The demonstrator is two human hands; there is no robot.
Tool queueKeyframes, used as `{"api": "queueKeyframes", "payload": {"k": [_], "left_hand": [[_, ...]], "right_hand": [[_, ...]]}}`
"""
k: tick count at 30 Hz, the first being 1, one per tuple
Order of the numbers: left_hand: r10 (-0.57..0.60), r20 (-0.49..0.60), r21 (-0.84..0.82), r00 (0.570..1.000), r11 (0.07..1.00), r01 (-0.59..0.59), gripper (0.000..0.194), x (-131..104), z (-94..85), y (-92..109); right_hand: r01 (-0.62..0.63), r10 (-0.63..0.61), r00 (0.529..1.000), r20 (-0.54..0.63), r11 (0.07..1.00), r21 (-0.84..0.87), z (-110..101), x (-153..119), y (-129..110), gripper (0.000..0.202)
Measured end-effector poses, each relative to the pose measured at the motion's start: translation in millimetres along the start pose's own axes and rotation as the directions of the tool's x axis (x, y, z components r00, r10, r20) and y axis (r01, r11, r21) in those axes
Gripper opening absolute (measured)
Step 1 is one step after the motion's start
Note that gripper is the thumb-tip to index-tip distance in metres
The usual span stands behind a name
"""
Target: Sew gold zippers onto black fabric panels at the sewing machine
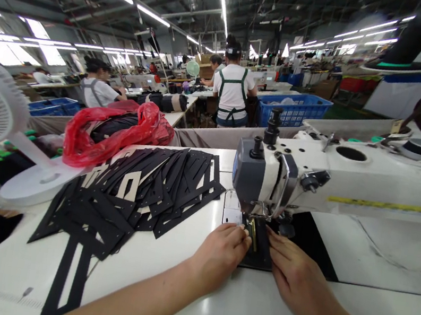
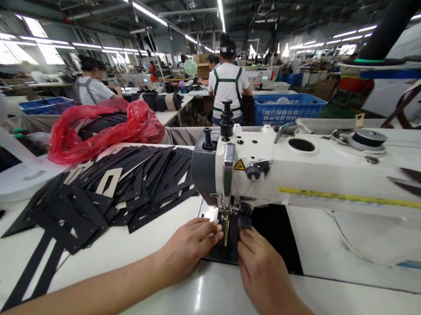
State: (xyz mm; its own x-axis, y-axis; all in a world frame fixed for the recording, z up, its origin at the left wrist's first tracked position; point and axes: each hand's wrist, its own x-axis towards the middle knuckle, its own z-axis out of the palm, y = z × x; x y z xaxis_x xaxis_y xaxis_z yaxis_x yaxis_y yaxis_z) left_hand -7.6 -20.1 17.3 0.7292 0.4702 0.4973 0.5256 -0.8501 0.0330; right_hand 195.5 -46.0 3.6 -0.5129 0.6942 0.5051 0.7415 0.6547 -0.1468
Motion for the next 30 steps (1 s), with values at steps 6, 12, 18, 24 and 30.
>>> {"api": "queueKeyframes", "payload": {"k": [6,12,18,24,30], "left_hand": [[-0.004,0.008,-0.006,1.000,1.000,0.004,0.027,1.1,2.8,-3.9],[0.003,0.020,-0.057,1.000,0.998,-0.002,0.024,1.8,5.8,-11.1],[0.000,0.008,-0.079,1.000,0.997,0.000,0.019,4.8,10.0,-21.3],[-0.029,0.006,-0.081,1.000,0.996,0.029,0.018,9.1,13.4,-27.9],[-0.034,-0.012,-0.057,0.999,0.998,0.033,0.020,8.2,14.2,-30.6]], "right_hand": [[-0.022,0.023,0.999,-0.026,0.998,0.059,-1.1,10.8,3.1,0.032],[-0.023,0.026,0.998,-0.049,0.999,0.046,3.3,17.8,10.4,0.030],[-0.035,0.038,0.998,-0.047,0.998,0.060,6.5,26.2,20.7,0.030],[-0.033,0.034,0.998,-0.046,0.999,0.011,15.2,29.8,33.7,0.027],[-0.052,0.052,0.999,-0.005,0.999,-0.011,19.3,29.6,40.2,0.027]]}}
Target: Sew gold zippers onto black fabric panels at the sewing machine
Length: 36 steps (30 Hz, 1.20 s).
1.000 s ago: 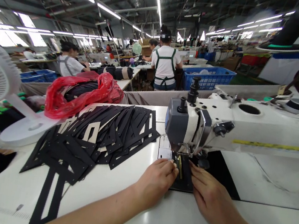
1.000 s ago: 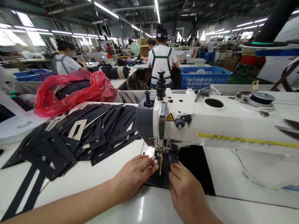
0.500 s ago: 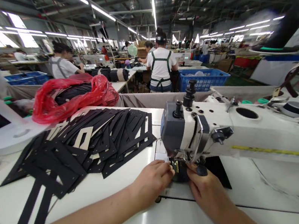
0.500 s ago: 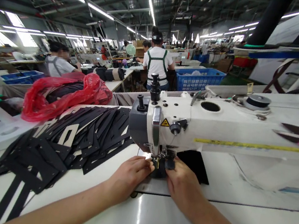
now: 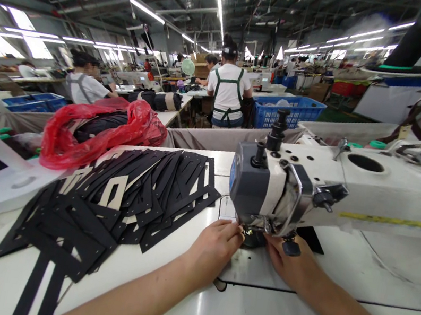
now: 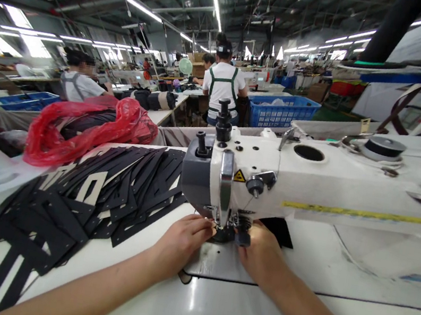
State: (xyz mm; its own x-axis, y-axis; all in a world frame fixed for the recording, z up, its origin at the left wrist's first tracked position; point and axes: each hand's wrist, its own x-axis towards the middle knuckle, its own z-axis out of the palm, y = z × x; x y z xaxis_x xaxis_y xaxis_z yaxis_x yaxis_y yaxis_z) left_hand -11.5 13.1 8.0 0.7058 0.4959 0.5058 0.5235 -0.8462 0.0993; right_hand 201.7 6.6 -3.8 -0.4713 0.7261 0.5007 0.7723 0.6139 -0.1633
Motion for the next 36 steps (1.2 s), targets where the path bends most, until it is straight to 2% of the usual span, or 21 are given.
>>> {"api": "queueKeyframes", "payload": {"k": [7,23,29,36], "left_hand": [[-0.005,0.064,-0.003,0.998,1.000,0.005,0.016,0.1,0.1,-1.5],[-0.040,0.077,0.012,0.996,0.999,0.040,0.014,-4.2,2.5,-3.3],[-0.054,0.072,0.020,0.996,0.998,0.052,0.013,-1.9,1.8,-0.7],[-0.055,0.096,0.016,0.994,0.998,0.054,0.011,-1.1,3.4,-1.4]], "right_hand": [[0.000,0.000,1.000,-0.013,1.000,-0.012,4.1,-0.8,4.5,0.027],[-0.032,0.032,0.999,-0.041,0.999,-0.015,6.5,-1.3,6.9,0.026],[-0.006,0.006,0.998,-0.063,1.000,-0.001,4.3,-0.2,5.2,0.029],[-0.006,0.000,0.995,-0.104,0.998,-0.059,-0.6,6.3,3.0,0.031]]}}
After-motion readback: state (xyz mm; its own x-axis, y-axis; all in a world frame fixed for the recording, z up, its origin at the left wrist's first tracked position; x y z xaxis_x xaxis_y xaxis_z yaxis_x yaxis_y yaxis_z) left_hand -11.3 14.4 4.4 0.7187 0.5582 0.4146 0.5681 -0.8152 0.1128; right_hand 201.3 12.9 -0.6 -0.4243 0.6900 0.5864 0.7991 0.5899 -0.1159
